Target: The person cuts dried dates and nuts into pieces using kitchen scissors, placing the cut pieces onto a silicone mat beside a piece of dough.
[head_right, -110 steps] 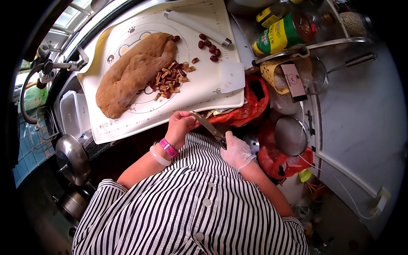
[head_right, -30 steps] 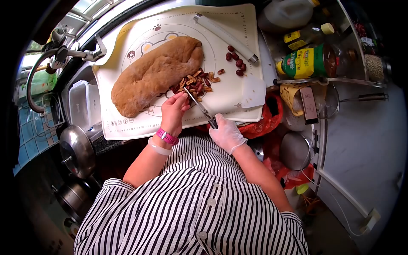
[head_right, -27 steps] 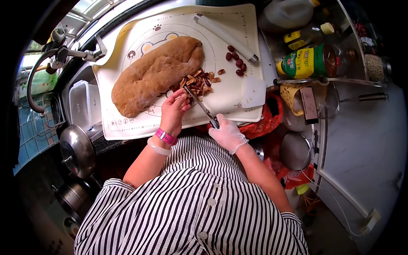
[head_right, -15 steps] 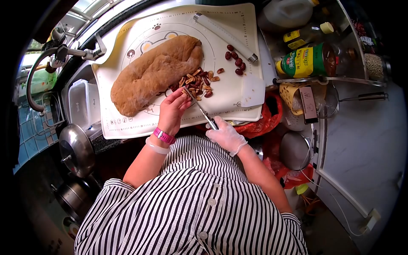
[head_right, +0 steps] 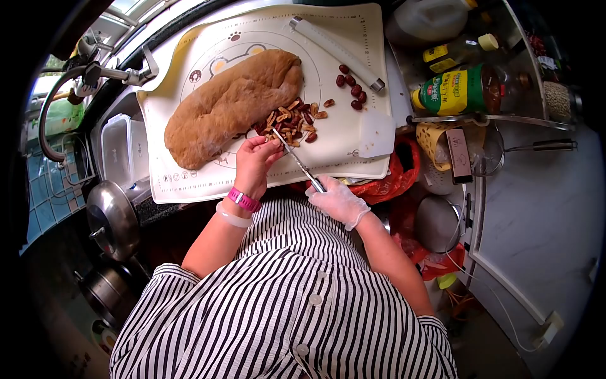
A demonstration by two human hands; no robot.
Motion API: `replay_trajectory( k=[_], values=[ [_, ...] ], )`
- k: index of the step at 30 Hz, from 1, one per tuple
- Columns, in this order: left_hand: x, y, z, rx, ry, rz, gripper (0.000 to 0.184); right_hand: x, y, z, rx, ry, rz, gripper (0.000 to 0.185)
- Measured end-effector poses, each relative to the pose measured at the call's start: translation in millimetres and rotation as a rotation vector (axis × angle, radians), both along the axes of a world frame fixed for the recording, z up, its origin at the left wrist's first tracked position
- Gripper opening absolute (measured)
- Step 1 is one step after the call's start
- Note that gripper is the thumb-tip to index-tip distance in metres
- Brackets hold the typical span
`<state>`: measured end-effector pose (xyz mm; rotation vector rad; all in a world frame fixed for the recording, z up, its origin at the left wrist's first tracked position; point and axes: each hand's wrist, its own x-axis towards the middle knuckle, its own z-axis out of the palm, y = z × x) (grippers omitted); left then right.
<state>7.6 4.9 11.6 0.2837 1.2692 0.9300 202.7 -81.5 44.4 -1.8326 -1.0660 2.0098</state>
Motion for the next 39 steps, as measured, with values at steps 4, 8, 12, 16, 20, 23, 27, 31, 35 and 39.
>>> replay_trajectory(
  k=[4,8,12,16,20,23,27,31,35,39],
  values=[
    [-3,2,-1,0.000,-0.006,-0.019,0.029,0,4,3,0.041,-0.100,0.061,0.030],
    [-1,3,3,0.018,0.024,-0.019,0.028,-1,1,-6,0.124,-0.247,0.109,0.033],
    [-2,3,0,0.039,0.027,0.008,0.028,1,-3,9,0.365,-0.354,0.176,0.038],
    [2,1,5,0.044,0.022,0.029,0.026,-4,-7,11,0.424,-0.534,0.238,0.042],
    [6,-7,9,0.010,-0.002,-0.002,0.026,-1,-13,14,0.369,-0.603,0.280,0.043],
    [10,-14,9,0.001,-0.005,-0.033,0.025,4,-22,14,0.385,-0.627,0.285,0.044],
    [14,-24,5,-0.011,-0.009,-0.102,0.024,12,-34,12,0.359,-0.667,0.298,0.043],
    [22,-31,4,-0.023,-0.022,-0.145,0.023,19,-45,13,0.382,-0.683,0.260,0.042],
    [31,-41,4,-0.051,-0.035,-0.188,0.023,28,-55,14,0.339,-0.675,0.279,0.039],
    [39,-53,1,-0.137,-0.042,-0.201,0.023,34,-67,22,0.255,-0.658,0.302,0.035]
  ],
)
